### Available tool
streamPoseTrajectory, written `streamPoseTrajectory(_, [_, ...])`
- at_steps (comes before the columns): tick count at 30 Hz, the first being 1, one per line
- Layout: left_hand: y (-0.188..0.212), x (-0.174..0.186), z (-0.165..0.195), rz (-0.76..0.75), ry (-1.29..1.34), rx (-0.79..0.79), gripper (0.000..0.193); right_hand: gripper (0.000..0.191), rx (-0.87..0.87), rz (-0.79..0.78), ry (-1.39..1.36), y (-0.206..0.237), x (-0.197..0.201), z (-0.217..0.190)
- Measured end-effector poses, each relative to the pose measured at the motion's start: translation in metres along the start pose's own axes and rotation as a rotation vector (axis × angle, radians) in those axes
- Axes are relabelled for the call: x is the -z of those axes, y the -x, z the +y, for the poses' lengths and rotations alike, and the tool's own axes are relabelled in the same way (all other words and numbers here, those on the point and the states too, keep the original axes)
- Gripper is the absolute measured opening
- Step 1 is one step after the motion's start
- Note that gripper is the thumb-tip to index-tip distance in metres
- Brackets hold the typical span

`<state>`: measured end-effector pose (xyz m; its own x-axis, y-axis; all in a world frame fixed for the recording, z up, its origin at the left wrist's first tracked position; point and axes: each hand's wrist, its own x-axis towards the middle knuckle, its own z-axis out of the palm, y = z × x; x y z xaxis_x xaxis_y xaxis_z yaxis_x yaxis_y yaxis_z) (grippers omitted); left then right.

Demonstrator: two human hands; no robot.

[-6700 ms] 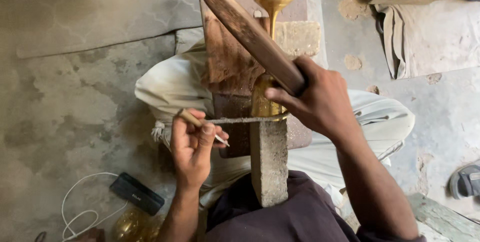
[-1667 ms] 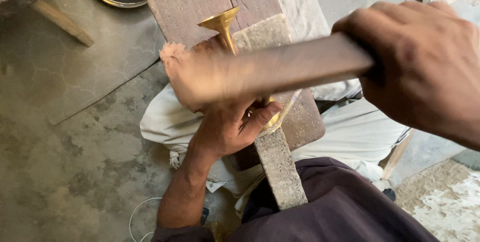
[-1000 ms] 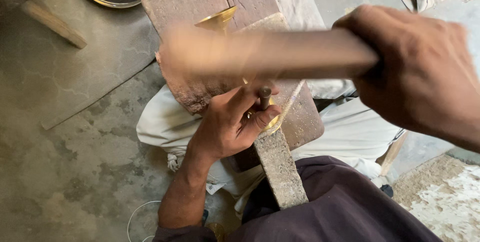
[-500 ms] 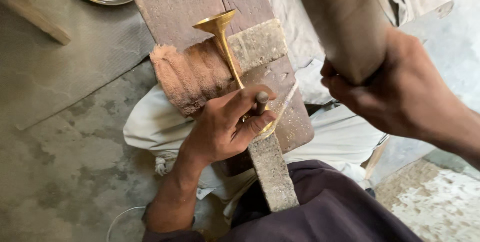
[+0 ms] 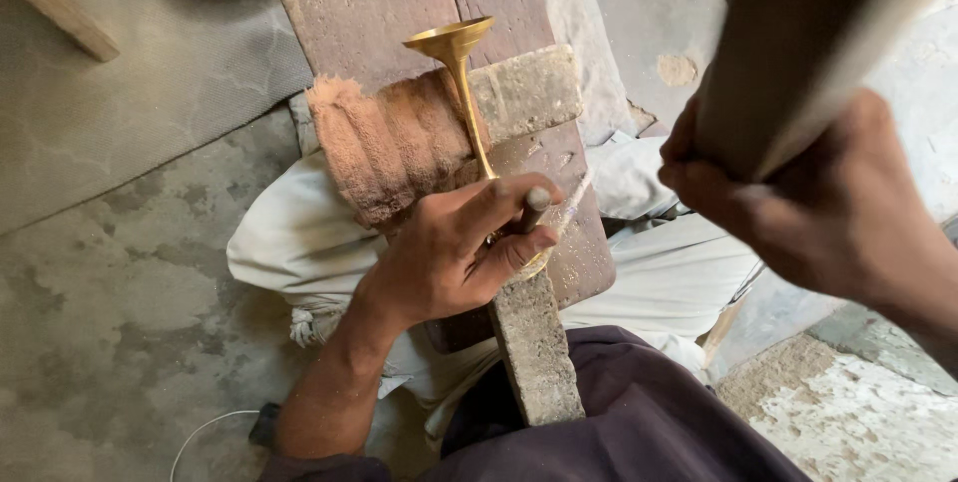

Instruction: The person sits on the floor and engraves a decorative pattern into the body of a brass lamp using a small punch held in one hand and a wooden mallet held in the other, repeatedly striking the punch while repositioning it around the lamp surface.

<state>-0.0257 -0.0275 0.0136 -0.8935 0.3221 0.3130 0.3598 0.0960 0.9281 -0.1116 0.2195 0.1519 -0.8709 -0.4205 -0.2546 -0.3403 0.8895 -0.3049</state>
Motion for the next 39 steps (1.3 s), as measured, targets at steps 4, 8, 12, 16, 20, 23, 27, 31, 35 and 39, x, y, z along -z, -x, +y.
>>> streamPoseTrajectory(4, [-0.001, 0.000, -0.001, -0.083, -0.092, 0.070, 0.025, 0.037, 0.084, 0.073, 0.155, -0.001, -0.001, -0.004])
streamPoseTrajectory(8, [0.000, 0.002, -0.003, 0.010, 0.006, -0.028, 0.036, 0.020, -0.027, 0.001, -0.360, 0.004, -0.004, -0.002])
streamPoseTrajectory(12, [0.001, 0.002, -0.006, 0.028, -0.027, -0.109, 0.034, 0.028, 0.135, 0.091, 0.236, 0.003, -0.009, 0.002])
streamPoseTrajectory(16, [0.007, 0.000, -0.009, -0.008, 0.015, -0.049, 0.032, 0.034, 0.067, 0.001, 0.131, 0.003, -0.012, 0.002])
streamPoseTrajectory(20, [0.011, -0.003, -0.015, -0.013, 0.023, -0.030, 0.031, 0.050, -0.224, -0.059, -0.050, 0.006, -0.015, 0.001])
streamPoseTrajectory(23, [0.011, -0.004, -0.019, 0.050, -0.122, -0.183, 0.031, 0.041, 0.040, -0.045, -0.008, 0.009, -0.015, 0.002])
streamPoseTrajectory(27, [0.012, -0.003, -0.021, -0.033, 0.057, 0.004, 0.035, 0.042, 0.139, 0.149, 0.049, 0.011, -0.017, 0.005])
streamPoseTrajectory(31, [0.012, -0.003, -0.020, 0.005, 0.007, -0.118, 0.031, 0.037, 0.169, 0.170, 0.119, 0.009, -0.020, 0.005])
streamPoseTrajectory(35, [0.011, -0.001, -0.020, 0.001, 0.020, -0.115, 0.029, 0.042, -0.084, -0.052, -0.241, 0.009, -0.021, 0.003])
streamPoseTrajectory(39, [0.011, 0.001, -0.020, -0.051, 0.097, 0.007, 0.032, 0.032, 0.112, 0.112, 0.083, 0.007, -0.019, -0.001])
